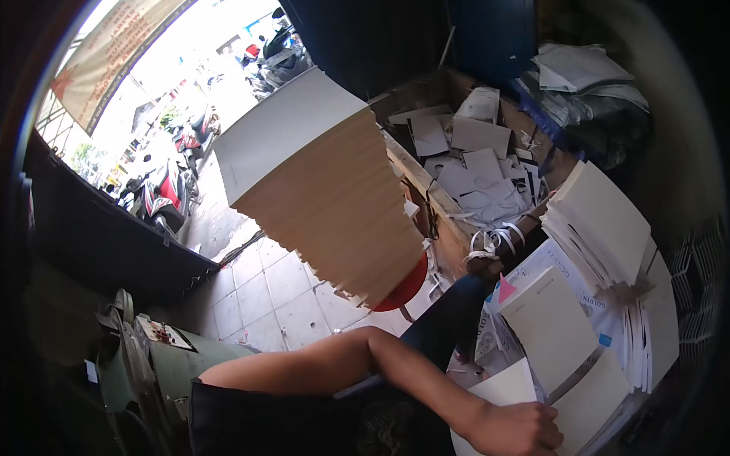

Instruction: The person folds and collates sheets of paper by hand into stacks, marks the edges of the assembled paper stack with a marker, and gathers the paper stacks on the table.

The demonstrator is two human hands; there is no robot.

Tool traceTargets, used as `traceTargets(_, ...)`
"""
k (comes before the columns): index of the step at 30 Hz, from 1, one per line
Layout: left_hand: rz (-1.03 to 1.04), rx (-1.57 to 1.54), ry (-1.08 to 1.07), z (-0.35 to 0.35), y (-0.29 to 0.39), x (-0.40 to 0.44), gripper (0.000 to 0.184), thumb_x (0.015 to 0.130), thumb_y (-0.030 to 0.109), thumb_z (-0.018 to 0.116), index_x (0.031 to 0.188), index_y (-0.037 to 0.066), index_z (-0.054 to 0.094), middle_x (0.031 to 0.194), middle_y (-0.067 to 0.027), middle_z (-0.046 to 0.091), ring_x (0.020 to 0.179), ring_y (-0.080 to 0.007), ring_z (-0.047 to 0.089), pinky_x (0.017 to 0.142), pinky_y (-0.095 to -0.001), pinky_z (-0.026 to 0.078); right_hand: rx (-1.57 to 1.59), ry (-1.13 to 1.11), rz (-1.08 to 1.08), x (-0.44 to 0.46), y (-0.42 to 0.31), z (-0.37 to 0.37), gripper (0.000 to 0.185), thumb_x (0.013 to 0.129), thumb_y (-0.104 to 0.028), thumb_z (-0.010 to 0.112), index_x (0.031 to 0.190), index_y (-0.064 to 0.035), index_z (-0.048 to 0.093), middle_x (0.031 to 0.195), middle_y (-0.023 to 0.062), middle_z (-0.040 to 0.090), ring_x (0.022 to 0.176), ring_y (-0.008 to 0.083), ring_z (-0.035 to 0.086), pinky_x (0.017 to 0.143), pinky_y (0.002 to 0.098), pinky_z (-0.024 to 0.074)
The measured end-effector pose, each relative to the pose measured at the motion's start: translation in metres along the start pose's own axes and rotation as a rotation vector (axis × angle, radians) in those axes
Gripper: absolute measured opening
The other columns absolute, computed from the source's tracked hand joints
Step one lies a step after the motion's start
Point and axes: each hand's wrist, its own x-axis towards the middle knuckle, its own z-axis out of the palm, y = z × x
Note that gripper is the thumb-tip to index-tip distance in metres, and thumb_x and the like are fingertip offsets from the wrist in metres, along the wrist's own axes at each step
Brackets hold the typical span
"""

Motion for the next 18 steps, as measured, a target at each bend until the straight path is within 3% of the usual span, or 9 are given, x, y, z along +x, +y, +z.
traceTargets(3,-0.051,0.068,-0.019,-0.018,-0.029,-0.022,0.022,0.09,0.021,0.057,0.099,0.001,0.06,0.076,-0.0094,0.053,0.068,-0.0276,0.056,0.064,-0.0388,0.042,-0.003,-0.216,0.348,-0.011,-0.017,0.022,0.025,0.098,-0.018,0.059,0.105,0.0057,0.062,0.089,0.0138,0.065,0.078,0.02,0.06,0.07,0.0331,0.0497)
traceTargets(6,-0.036,0.035,0.092,-0.017,-0.032,-0.031,0.021,0.089,0.02,0.059,0.098,0.001,0.06,0.081,-0.0101,0.055,0.072,-0.0278,0.058,0.064,-0.0385,0.041,0.064,-0.355,0.324,-0.023,0.015,0.033,0.026,0.097,-0.016,0.059,0.111,0.0064,0.061,0.095,0.0149,0.066,0.083,0.0201,0.061,0.074,0.031,0.0507)
traceTargets(8,0.035,0.001,0.123,-0.001,-0.035,-0.037,0.018,0.089,0.015,0.061,0.099,0.001,0.059,0.088,-0.0109,0.056,0.077,-0.0275,0.059,0.065,-0.0375,0.042,0.137,-0.319,0.177,-0.028,0.011,0.052,0.02,0.097,-0.012,0.059,0.106,0.0062,0.061,0.096,0.0147,0.065,0.085,0.0187,0.06,0.077,0.0306,0.049)
traceTargets(10,-0.065,0.017,0.245,0.009,-0.032,-0.038,0.016,0.085,0.016,0.062,0.096,0.005,0.062,0.086,-0.0086,0.056,0.074,-0.0256,0.056,0.066,-0.0367,0.042,0.145,-0.278,0.179,-0.026,0.005,0.062,0.022,0.096,-0.016,0.06,0.101,0.0057,0.06,0.092,0.014,0.063,0.084,0.0192,0.058,0.076,0.0304,0.0481)
traceTargets(18,0.037,-0.007,0.165,0.004,-0.036,-0.034,0.012,0.085,0.016,0.066,0.09,0.007,0.06,0.087,-0.0083,0.056,0.074,-0.026,0.055,0.067,-0.0379,0.041,0.215,-0.211,0.172,-0.027,0.017,0.065,0.03,0.092,-0.023,0.062,0.099,0.0058,0.059,0.088,0.0126,0.062,0.08,0.0202,0.057,0.072,0.031,0.0484)
